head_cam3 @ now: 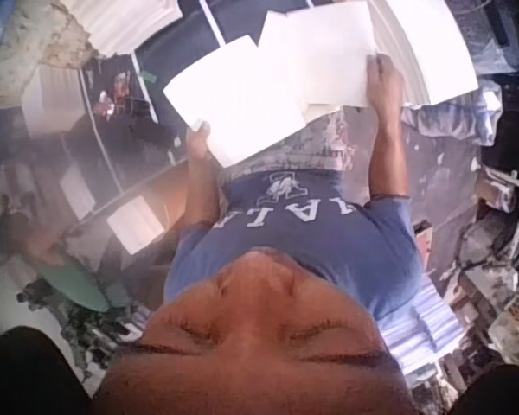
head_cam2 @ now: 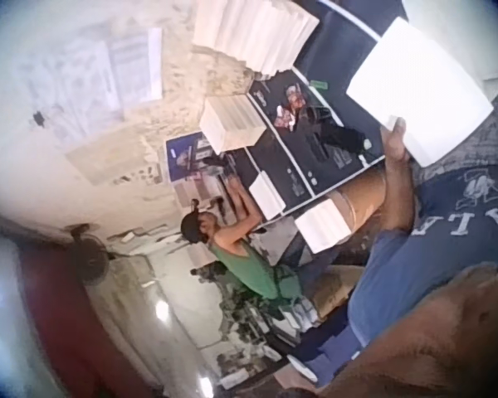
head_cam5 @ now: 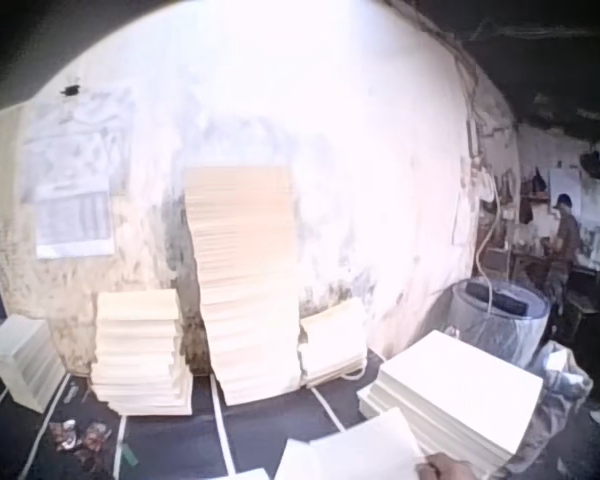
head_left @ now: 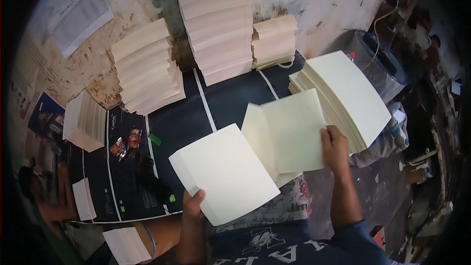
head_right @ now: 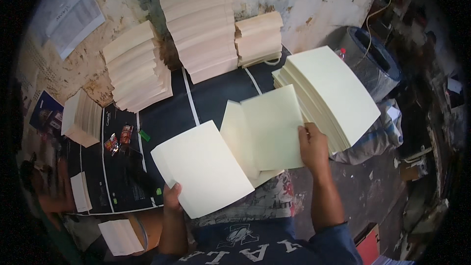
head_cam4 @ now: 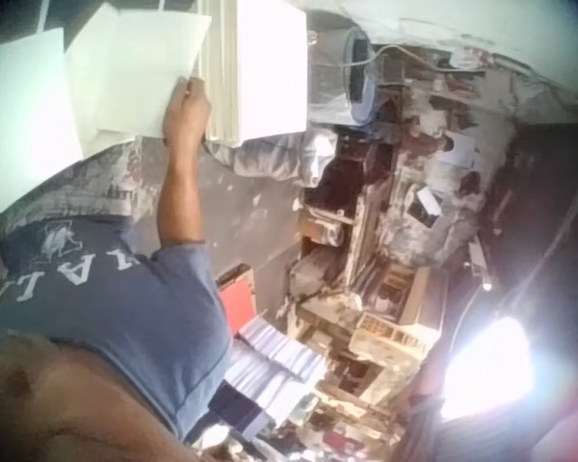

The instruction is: The person picks up a stack of paper sheets, folds the stack in half by hand, and then separates the individual sheets one by one.

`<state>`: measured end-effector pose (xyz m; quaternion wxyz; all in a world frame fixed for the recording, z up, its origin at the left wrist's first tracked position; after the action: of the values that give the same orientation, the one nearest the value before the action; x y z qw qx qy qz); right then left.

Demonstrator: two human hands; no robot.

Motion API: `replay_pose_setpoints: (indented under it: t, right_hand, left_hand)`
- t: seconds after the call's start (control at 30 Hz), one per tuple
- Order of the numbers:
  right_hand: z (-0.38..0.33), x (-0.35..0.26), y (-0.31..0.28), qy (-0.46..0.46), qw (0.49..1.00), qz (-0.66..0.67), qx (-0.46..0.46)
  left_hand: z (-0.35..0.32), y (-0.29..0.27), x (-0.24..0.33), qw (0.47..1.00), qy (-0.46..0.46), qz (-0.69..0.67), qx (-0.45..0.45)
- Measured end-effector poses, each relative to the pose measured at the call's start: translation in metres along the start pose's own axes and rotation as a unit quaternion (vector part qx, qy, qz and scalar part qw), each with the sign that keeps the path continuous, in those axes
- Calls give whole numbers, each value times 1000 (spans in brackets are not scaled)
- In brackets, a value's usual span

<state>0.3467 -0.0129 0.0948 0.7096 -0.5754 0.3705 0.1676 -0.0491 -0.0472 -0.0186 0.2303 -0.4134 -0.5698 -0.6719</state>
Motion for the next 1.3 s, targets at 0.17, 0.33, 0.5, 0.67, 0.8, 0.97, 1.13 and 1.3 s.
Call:
replay_pose_setpoints:
  t: [0.17,0.33,0.5,0.67,0.8,0.97,1.13,1.3]
  right_hand:
    - [4,-27,-22,-78,974,111,179]
    - [10,-30,78,50,993,46,-92]
    - [-34,25,170,-155,905,-346,-192]
    - [13,63,162,-180,900,-344,-198]
    - [17,-3,118,-195,951,-162,-179]
    - [-18,-52,124,-41,911,34,-408]
    - [3,-13,100,19,937,134,-321]
    - [44,66,117,5,971,-180,-158]
  left_hand:
    - [0,7,6,999,15,-30,13]
    - [-7,0,15,1000,23,-9,13]
    - [-16,-5,15,1000,4,-10,24]
    - [-13,-7,7,999,-28,3,25]
    - [-3,17,15,998,-60,30,0]
    - [5,23,16,993,-83,80,-25]
    - [-15,3,19,987,-63,150,20]
    - [-13,-8,25,996,-33,84,12]
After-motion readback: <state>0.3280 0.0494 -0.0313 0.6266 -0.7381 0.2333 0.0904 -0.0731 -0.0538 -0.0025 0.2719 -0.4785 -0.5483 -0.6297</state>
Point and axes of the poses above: each hand's wrist, its own z-axis towards the middle knuckle, its own y-axis out of the palm, x = y × z, the point moved 5 cm from there along z, towards the middle knuckle, and after that the axes turned 12 degrees about -x, right-handed, at the moved point
